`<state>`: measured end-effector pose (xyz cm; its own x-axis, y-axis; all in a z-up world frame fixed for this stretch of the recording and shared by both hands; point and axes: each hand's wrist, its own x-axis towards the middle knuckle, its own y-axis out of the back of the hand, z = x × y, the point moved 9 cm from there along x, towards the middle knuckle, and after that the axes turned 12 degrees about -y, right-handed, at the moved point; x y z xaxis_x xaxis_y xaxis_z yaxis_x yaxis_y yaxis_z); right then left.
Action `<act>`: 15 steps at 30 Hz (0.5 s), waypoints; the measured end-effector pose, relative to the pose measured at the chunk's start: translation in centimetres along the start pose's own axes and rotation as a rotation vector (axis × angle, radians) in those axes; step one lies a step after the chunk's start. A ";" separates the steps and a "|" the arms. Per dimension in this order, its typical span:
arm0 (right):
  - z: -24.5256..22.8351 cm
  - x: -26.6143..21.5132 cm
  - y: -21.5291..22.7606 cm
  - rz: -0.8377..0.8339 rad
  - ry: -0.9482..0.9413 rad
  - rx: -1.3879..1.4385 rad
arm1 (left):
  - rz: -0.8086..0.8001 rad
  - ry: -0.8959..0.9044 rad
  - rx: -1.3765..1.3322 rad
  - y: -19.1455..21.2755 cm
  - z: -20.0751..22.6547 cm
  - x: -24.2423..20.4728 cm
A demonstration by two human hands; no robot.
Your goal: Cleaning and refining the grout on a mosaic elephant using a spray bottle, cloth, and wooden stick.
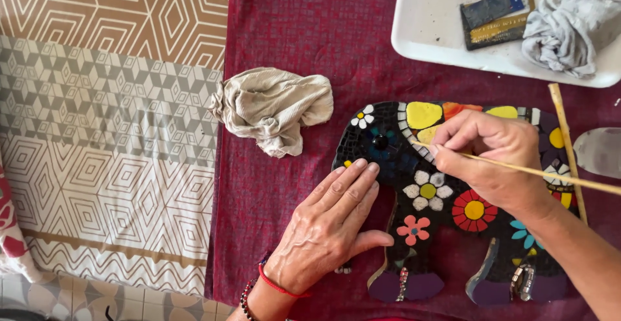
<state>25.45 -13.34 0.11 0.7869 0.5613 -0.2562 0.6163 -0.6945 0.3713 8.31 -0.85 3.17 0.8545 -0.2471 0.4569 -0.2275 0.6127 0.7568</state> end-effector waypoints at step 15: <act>-0.5 1.0 -0.1 -0.023 -0.068 -0.018 | -0.018 -0.008 0.010 0.0 0.1 0.4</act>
<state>26.15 -12.55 0.28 0.7731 0.5451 -0.3243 0.6342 -0.6731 0.3805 8.60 -1.03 3.39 0.8547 -0.2637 0.4471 -0.2174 0.6004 0.7696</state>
